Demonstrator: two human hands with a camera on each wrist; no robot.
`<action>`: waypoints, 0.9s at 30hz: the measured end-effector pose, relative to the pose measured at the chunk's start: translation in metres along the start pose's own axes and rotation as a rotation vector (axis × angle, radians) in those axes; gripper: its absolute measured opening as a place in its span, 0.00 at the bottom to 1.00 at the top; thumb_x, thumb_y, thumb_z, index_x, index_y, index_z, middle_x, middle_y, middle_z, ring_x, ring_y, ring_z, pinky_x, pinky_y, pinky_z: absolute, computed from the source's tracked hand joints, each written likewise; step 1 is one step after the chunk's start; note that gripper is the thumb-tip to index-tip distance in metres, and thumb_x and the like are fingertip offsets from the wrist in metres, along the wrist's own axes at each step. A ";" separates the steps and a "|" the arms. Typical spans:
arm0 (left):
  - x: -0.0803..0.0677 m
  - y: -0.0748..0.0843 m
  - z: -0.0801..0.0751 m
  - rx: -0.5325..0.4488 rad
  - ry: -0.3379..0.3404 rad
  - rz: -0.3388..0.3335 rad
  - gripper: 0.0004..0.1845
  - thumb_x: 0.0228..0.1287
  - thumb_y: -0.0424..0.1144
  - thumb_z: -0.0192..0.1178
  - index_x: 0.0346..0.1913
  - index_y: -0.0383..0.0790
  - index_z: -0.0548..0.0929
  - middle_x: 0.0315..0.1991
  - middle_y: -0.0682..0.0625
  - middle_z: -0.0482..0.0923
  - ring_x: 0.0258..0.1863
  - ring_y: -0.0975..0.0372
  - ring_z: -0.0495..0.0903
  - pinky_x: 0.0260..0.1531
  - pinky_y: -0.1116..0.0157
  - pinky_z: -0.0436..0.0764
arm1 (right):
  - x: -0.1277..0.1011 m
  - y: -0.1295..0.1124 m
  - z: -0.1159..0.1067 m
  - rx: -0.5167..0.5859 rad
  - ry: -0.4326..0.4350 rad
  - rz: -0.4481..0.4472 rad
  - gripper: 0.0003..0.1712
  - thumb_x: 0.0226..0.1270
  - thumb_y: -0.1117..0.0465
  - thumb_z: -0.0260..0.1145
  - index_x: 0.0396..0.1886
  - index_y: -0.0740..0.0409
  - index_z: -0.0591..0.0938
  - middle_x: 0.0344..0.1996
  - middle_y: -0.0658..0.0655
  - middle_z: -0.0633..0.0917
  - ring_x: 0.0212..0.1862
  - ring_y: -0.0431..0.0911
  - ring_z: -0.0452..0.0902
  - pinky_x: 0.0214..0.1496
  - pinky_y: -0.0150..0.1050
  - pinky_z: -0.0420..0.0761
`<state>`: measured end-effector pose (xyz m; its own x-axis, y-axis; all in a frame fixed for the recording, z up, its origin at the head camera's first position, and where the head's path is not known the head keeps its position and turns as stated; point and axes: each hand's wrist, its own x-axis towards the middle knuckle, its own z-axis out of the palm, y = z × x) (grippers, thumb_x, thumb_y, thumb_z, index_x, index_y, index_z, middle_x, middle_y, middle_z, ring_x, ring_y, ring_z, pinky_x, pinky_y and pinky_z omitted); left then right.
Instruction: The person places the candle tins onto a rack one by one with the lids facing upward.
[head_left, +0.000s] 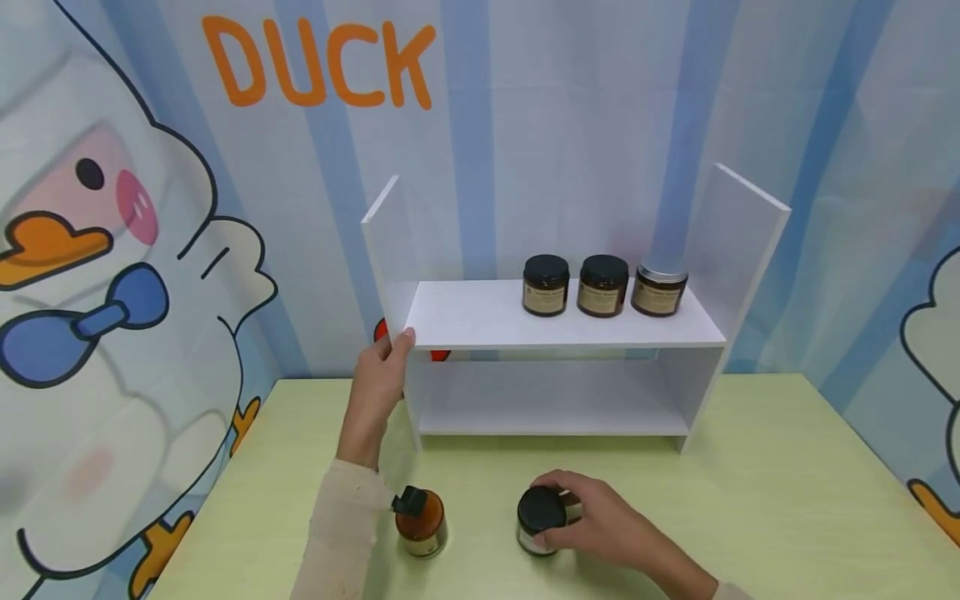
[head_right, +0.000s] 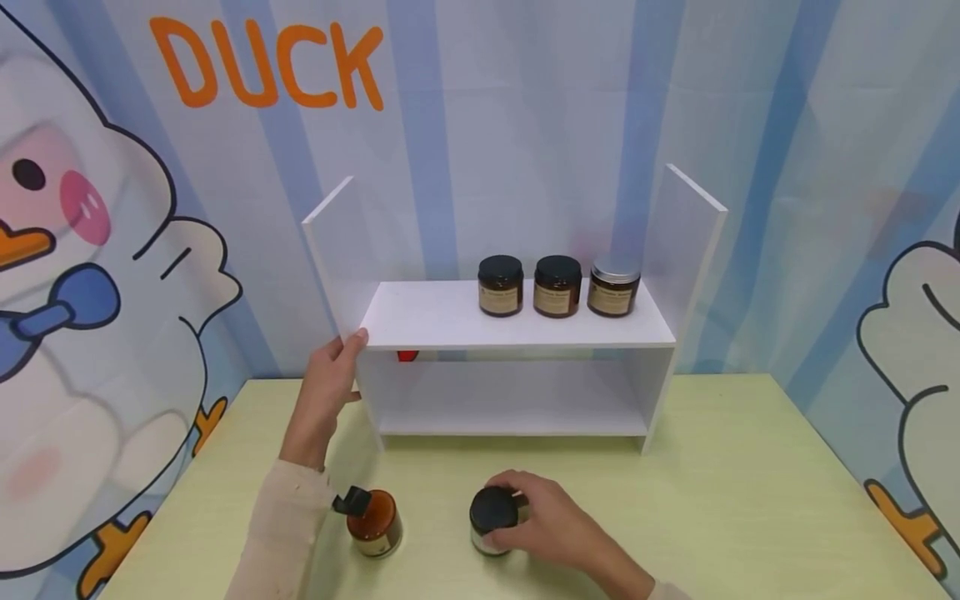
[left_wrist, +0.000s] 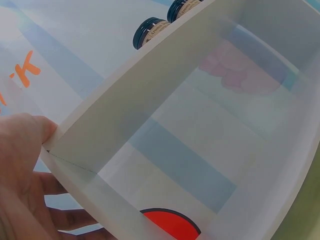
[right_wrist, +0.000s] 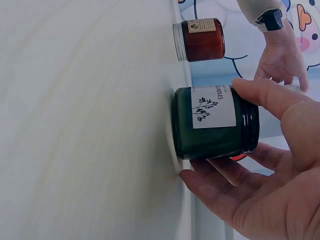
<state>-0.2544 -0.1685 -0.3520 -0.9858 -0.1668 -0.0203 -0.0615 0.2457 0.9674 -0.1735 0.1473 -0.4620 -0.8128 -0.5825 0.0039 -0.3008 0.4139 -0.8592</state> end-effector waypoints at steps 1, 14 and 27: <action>0.000 0.000 0.000 0.000 0.000 0.000 0.40 0.71 0.68 0.49 0.75 0.45 0.69 0.71 0.45 0.68 0.64 0.50 0.70 0.60 0.44 0.76 | 0.000 0.000 0.000 0.008 0.005 -0.002 0.32 0.61 0.49 0.77 0.63 0.51 0.79 0.56 0.53 0.82 0.54 0.54 0.80 0.47 0.39 0.82; 0.000 0.000 0.000 0.022 0.012 -0.007 0.39 0.72 0.68 0.49 0.75 0.45 0.69 0.71 0.45 0.68 0.65 0.50 0.69 0.60 0.44 0.76 | 0.000 -0.001 0.005 0.116 0.151 -0.006 0.28 0.57 0.52 0.79 0.57 0.49 0.81 0.51 0.54 0.82 0.50 0.50 0.80 0.52 0.40 0.80; 0.000 0.000 0.002 -0.005 0.011 -0.007 0.38 0.72 0.67 0.50 0.74 0.44 0.70 0.70 0.45 0.69 0.64 0.50 0.70 0.61 0.43 0.75 | 0.007 -0.012 0.000 0.226 0.182 0.012 0.32 0.58 0.54 0.79 0.62 0.54 0.81 0.59 0.57 0.79 0.54 0.53 0.77 0.54 0.46 0.79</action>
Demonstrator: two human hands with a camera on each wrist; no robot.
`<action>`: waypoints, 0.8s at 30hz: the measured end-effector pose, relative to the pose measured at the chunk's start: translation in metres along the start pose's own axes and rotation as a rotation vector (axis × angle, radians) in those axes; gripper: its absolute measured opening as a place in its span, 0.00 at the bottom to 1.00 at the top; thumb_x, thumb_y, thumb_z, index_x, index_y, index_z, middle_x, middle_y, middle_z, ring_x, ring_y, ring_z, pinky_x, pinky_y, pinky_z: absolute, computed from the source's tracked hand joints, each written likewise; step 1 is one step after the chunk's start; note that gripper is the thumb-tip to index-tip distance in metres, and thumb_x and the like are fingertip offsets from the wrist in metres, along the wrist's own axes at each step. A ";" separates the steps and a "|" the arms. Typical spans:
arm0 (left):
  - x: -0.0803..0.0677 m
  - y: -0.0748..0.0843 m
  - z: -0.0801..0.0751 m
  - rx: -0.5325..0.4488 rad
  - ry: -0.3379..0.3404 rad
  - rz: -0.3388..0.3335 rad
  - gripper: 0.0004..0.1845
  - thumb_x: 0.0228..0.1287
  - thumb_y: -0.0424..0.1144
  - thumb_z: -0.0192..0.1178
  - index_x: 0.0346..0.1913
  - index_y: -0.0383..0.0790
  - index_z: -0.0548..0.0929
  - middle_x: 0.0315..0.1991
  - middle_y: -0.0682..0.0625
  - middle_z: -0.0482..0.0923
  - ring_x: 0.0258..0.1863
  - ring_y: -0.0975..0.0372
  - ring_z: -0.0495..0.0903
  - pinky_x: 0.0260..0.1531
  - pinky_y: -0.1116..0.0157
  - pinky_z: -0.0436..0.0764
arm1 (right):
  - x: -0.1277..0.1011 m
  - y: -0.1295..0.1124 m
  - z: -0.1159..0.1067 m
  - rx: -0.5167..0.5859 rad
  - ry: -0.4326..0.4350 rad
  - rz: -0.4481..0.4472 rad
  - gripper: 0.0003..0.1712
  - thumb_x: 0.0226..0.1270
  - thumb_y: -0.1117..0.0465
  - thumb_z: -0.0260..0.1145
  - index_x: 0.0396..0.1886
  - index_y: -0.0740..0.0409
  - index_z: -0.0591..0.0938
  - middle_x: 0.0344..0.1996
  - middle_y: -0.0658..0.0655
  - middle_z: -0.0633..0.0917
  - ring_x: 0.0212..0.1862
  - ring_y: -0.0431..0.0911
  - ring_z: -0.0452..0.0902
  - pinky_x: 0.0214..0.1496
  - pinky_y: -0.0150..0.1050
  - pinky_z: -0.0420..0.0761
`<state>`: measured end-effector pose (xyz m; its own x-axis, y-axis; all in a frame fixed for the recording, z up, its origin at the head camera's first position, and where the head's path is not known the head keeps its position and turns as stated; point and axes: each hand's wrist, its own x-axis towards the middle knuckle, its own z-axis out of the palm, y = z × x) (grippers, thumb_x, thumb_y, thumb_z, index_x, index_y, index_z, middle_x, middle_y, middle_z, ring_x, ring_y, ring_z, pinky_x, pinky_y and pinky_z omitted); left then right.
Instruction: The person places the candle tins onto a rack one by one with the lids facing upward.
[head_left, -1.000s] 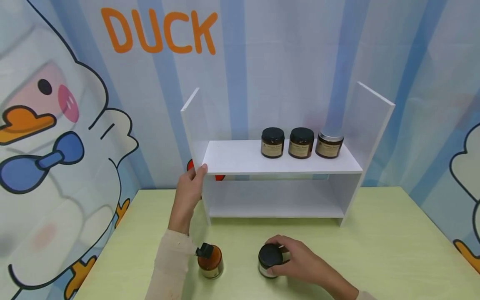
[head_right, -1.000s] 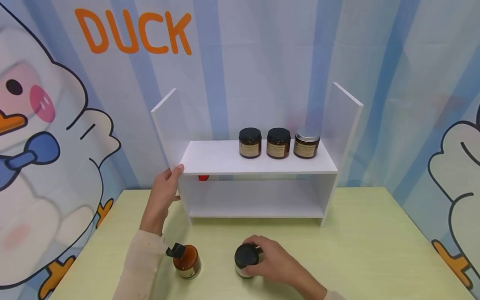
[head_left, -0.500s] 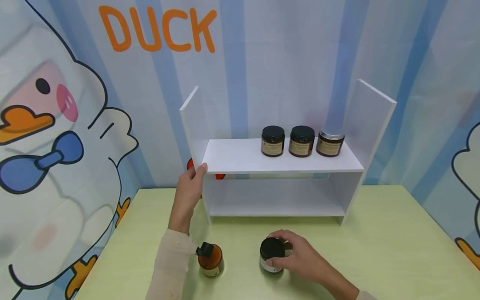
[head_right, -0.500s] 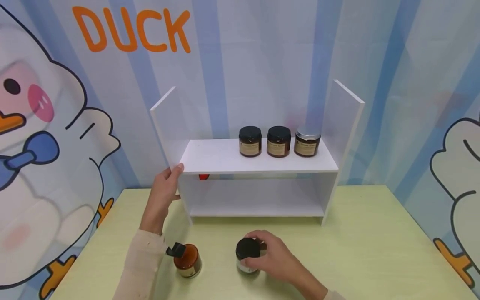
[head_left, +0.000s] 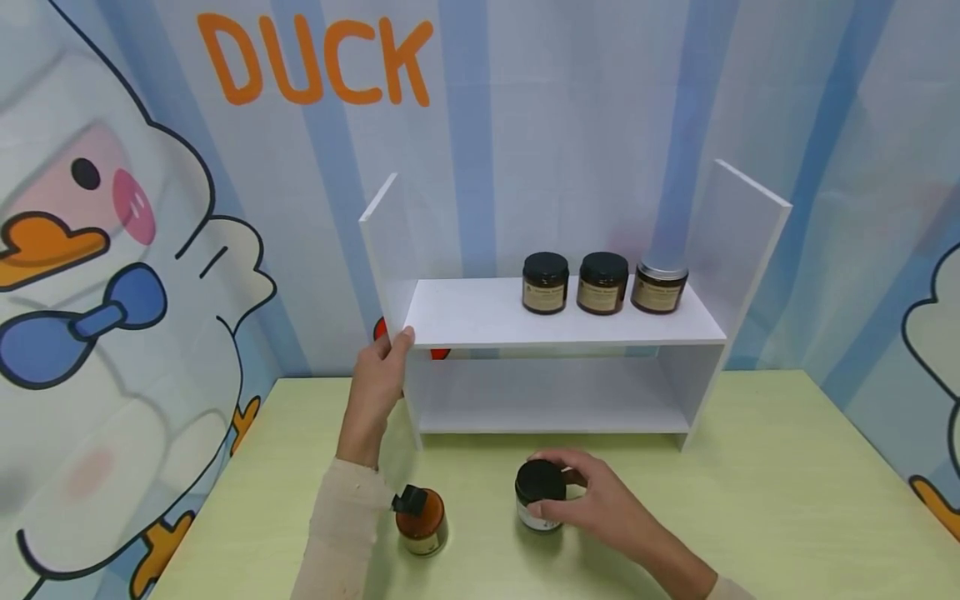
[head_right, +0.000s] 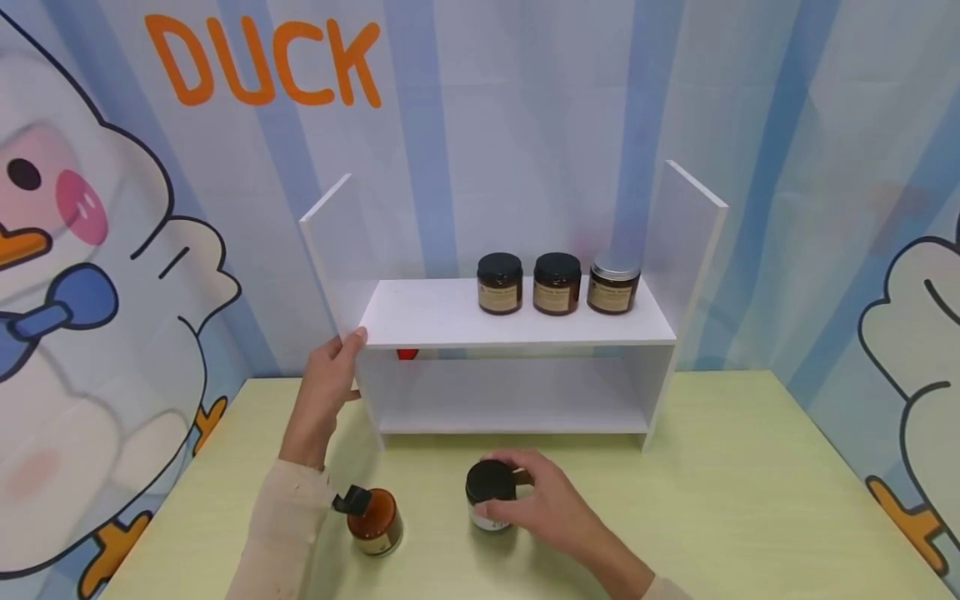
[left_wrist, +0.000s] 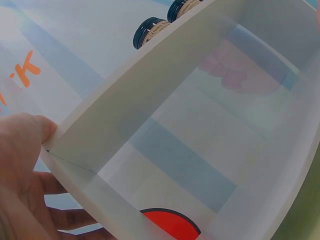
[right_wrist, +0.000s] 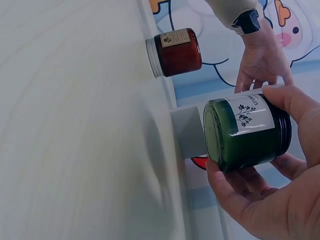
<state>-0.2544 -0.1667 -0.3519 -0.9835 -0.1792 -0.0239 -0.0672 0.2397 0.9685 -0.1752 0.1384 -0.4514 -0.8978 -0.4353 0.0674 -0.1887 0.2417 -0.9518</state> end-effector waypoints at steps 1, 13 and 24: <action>0.000 0.000 0.000 -0.002 -0.001 -0.003 0.38 0.72 0.67 0.50 0.74 0.44 0.70 0.70 0.45 0.69 0.64 0.50 0.69 0.61 0.43 0.75 | 0.000 -0.001 0.000 0.008 -0.002 0.003 0.32 0.59 0.54 0.79 0.62 0.55 0.80 0.60 0.58 0.79 0.54 0.54 0.78 0.52 0.46 0.80; -0.001 0.003 -0.001 0.014 -0.003 -0.004 0.39 0.72 0.67 0.49 0.75 0.44 0.69 0.72 0.45 0.67 0.65 0.49 0.68 0.60 0.43 0.75 | 0.005 -0.019 -0.002 0.029 0.019 0.016 0.31 0.57 0.55 0.80 0.61 0.50 0.81 0.59 0.58 0.80 0.54 0.53 0.78 0.44 0.43 0.83; 0.000 0.000 -0.001 -0.004 -0.010 0.007 0.38 0.72 0.67 0.50 0.74 0.44 0.70 0.71 0.46 0.68 0.64 0.50 0.69 0.60 0.44 0.75 | 0.013 -0.037 -0.006 0.041 0.039 0.028 0.31 0.58 0.54 0.80 0.61 0.48 0.81 0.60 0.57 0.79 0.55 0.54 0.77 0.44 0.44 0.84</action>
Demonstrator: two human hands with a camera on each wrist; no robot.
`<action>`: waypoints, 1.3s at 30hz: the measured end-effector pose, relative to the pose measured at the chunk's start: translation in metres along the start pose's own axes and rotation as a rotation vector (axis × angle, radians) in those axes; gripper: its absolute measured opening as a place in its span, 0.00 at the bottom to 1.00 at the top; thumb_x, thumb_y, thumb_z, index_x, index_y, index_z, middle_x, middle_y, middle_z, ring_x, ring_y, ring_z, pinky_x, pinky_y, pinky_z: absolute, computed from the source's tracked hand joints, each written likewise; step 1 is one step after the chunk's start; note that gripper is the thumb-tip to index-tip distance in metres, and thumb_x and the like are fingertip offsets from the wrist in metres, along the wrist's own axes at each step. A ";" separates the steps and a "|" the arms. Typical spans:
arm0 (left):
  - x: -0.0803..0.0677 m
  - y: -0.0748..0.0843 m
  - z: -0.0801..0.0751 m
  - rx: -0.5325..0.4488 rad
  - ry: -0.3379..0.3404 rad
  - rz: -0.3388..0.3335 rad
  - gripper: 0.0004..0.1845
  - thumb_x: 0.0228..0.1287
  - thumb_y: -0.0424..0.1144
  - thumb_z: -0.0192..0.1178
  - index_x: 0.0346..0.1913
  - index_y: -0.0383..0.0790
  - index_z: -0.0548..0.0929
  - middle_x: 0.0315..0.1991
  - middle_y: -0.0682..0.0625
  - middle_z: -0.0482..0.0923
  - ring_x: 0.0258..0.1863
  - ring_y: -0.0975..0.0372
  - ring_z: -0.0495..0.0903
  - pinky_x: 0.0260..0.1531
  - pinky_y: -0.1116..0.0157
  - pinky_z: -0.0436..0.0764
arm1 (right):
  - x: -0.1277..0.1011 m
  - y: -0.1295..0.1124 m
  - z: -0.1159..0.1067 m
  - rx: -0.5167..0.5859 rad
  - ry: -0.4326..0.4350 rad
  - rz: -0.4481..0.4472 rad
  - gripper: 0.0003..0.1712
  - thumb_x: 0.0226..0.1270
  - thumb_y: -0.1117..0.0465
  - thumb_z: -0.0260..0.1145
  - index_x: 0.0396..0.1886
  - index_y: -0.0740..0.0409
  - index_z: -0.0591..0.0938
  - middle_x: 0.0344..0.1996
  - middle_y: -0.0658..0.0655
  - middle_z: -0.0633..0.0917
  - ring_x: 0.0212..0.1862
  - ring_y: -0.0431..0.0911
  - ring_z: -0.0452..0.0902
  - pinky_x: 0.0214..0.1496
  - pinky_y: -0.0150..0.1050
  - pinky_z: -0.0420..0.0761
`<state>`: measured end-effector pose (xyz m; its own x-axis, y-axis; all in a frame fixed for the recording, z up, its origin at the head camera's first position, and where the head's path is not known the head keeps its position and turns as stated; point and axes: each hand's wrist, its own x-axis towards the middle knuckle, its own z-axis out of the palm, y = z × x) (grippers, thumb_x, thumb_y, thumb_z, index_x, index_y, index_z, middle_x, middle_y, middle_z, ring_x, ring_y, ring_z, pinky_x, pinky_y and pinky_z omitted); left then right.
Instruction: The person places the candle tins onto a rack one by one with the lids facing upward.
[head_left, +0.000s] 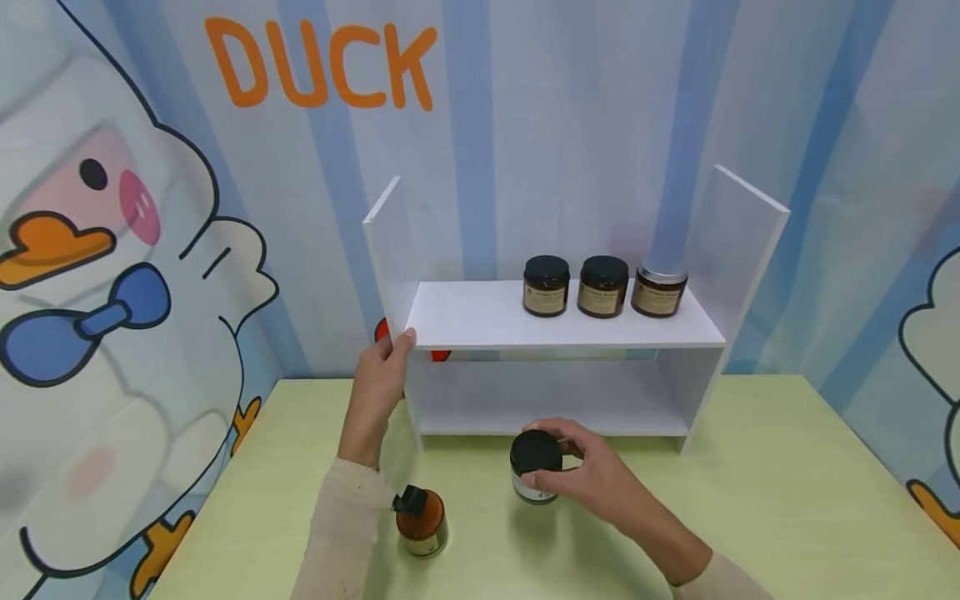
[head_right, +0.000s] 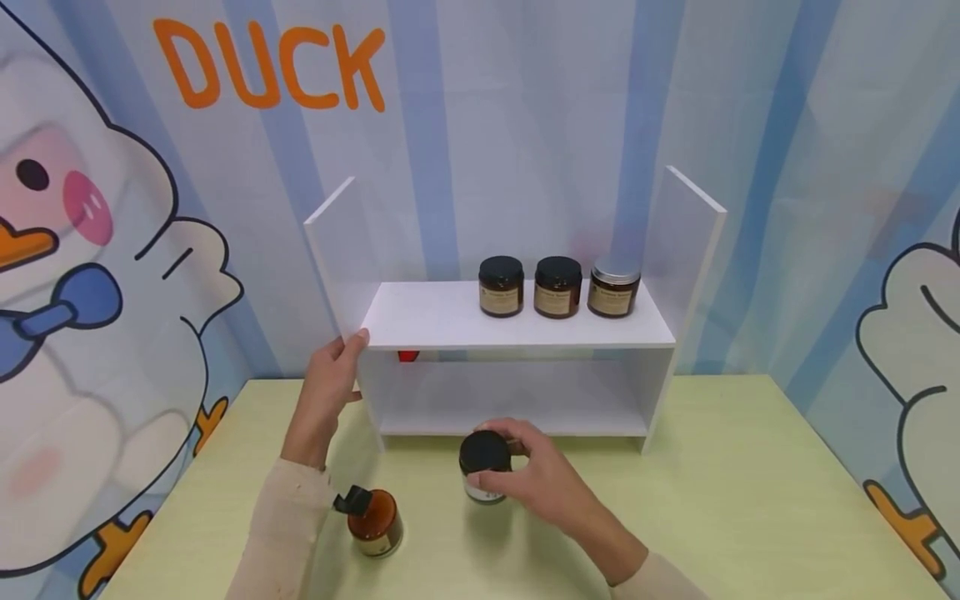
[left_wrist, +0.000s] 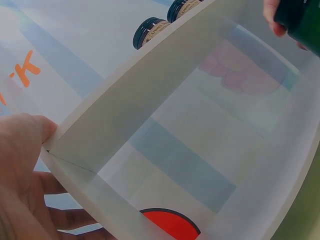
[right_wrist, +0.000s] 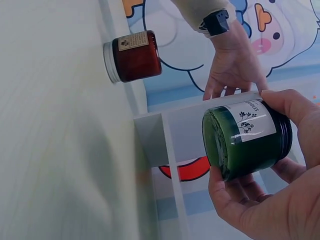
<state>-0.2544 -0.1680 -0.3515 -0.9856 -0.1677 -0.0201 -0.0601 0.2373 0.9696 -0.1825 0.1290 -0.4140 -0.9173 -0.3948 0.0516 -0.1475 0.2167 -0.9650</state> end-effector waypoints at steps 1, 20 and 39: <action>0.000 0.000 0.000 0.001 -0.001 -0.001 0.38 0.72 0.67 0.50 0.74 0.44 0.70 0.71 0.46 0.68 0.64 0.50 0.69 0.60 0.45 0.75 | 0.001 -0.001 0.000 -0.004 0.007 0.002 0.31 0.58 0.54 0.80 0.61 0.48 0.81 0.59 0.57 0.79 0.55 0.54 0.77 0.44 0.44 0.84; -0.002 -0.001 0.001 -0.001 -0.010 0.009 0.38 0.72 0.67 0.49 0.74 0.45 0.70 0.71 0.46 0.67 0.65 0.51 0.67 0.60 0.44 0.74 | 0.010 -0.026 -0.001 -0.065 0.114 -0.041 0.32 0.57 0.54 0.80 0.63 0.44 0.81 0.56 0.58 0.80 0.52 0.54 0.78 0.42 0.42 0.84; -0.001 -0.001 0.000 0.012 -0.006 0.019 0.40 0.72 0.68 0.48 0.76 0.45 0.68 0.72 0.45 0.67 0.65 0.50 0.68 0.59 0.43 0.74 | 0.019 -0.053 -0.008 -0.103 0.188 -0.083 0.33 0.59 0.48 0.78 0.65 0.36 0.78 0.56 0.58 0.80 0.55 0.54 0.78 0.43 0.42 0.84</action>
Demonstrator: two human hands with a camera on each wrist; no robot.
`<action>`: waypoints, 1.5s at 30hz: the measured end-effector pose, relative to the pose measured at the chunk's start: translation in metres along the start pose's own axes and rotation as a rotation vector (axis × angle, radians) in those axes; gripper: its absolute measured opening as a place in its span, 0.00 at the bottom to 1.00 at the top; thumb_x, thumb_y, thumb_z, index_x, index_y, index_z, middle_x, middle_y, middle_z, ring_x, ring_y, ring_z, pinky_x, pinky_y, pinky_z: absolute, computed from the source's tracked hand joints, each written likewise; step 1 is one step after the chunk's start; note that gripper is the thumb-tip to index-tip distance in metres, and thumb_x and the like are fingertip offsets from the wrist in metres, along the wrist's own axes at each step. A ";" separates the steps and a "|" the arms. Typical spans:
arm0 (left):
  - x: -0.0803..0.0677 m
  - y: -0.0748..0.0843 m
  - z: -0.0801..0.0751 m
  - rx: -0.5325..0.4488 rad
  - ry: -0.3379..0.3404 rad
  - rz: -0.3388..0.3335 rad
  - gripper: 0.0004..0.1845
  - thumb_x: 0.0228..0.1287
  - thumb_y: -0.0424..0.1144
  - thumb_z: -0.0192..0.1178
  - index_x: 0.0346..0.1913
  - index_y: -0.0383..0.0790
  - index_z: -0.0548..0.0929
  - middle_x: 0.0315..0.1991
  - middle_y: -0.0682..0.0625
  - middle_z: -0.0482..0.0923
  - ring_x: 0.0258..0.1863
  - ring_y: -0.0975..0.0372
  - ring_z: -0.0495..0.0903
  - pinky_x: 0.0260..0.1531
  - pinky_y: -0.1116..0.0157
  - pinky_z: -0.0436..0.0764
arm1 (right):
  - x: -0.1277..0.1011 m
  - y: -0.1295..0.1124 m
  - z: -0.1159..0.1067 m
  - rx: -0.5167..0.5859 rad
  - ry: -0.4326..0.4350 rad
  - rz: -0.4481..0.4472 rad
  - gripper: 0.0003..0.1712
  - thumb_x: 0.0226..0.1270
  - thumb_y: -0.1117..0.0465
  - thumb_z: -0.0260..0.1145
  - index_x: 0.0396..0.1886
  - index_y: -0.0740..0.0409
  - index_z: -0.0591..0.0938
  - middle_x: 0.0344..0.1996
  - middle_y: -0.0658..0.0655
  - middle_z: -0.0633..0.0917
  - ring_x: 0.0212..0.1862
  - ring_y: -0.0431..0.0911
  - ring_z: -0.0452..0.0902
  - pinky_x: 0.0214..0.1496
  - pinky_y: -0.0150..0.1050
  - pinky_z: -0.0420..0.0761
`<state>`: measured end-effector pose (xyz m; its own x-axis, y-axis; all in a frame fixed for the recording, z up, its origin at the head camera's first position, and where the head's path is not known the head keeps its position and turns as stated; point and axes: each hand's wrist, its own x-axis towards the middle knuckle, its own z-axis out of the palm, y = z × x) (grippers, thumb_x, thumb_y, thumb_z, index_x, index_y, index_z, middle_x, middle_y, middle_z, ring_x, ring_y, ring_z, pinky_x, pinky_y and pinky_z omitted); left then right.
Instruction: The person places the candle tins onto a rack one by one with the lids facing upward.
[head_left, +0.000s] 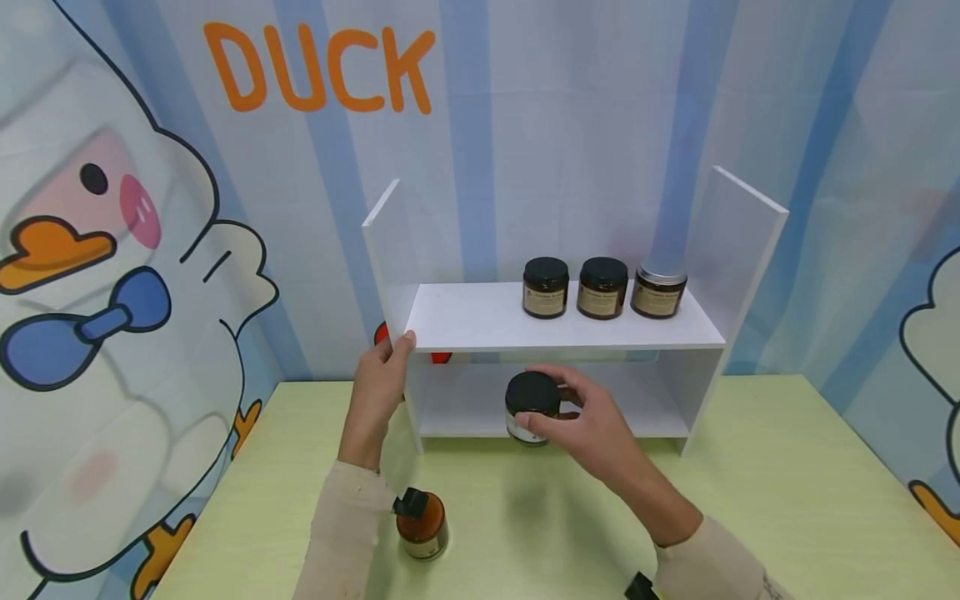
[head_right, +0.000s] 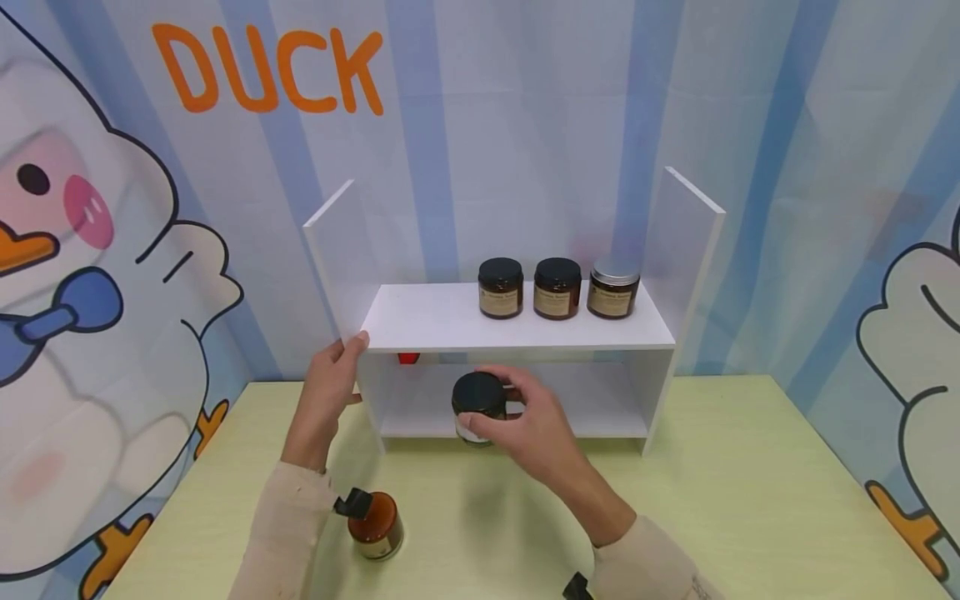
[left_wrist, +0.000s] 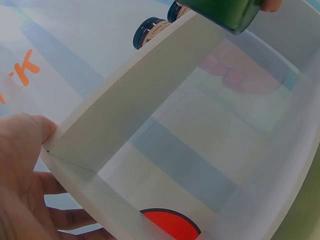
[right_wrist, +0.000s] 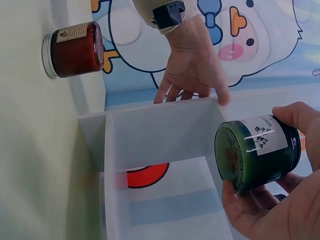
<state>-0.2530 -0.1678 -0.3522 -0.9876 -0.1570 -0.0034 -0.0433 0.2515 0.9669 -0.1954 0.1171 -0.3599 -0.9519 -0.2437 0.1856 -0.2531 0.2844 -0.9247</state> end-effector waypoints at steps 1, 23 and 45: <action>0.000 0.000 0.000 0.000 0.000 0.001 0.39 0.72 0.68 0.48 0.76 0.45 0.68 0.72 0.45 0.67 0.64 0.50 0.67 0.59 0.43 0.74 | 0.001 -0.001 0.000 -0.002 0.006 0.002 0.34 0.59 0.48 0.78 0.65 0.36 0.78 0.56 0.58 0.80 0.55 0.54 0.78 0.43 0.42 0.84; 0.000 -0.001 0.000 0.014 0.017 -0.008 0.39 0.72 0.67 0.48 0.75 0.44 0.69 0.71 0.45 0.68 0.64 0.50 0.68 0.57 0.47 0.76 | 0.017 -0.018 -0.008 0.004 0.061 -0.039 0.34 0.61 0.45 0.76 0.67 0.35 0.77 0.58 0.57 0.78 0.58 0.54 0.77 0.46 0.43 0.84; 0.001 -0.001 0.001 0.013 0.014 -0.005 0.39 0.72 0.67 0.48 0.74 0.43 0.70 0.66 0.45 0.70 0.62 0.50 0.69 0.55 0.48 0.76 | 0.030 -0.032 -0.009 0.057 0.114 -0.136 0.35 0.61 0.49 0.77 0.68 0.42 0.77 0.57 0.55 0.78 0.55 0.54 0.78 0.44 0.44 0.83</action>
<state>-0.2535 -0.1676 -0.3531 -0.9852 -0.1716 -0.0050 -0.0506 0.2625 0.9636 -0.2176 0.1090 -0.3217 -0.9237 -0.1686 0.3440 -0.3740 0.2019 -0.9052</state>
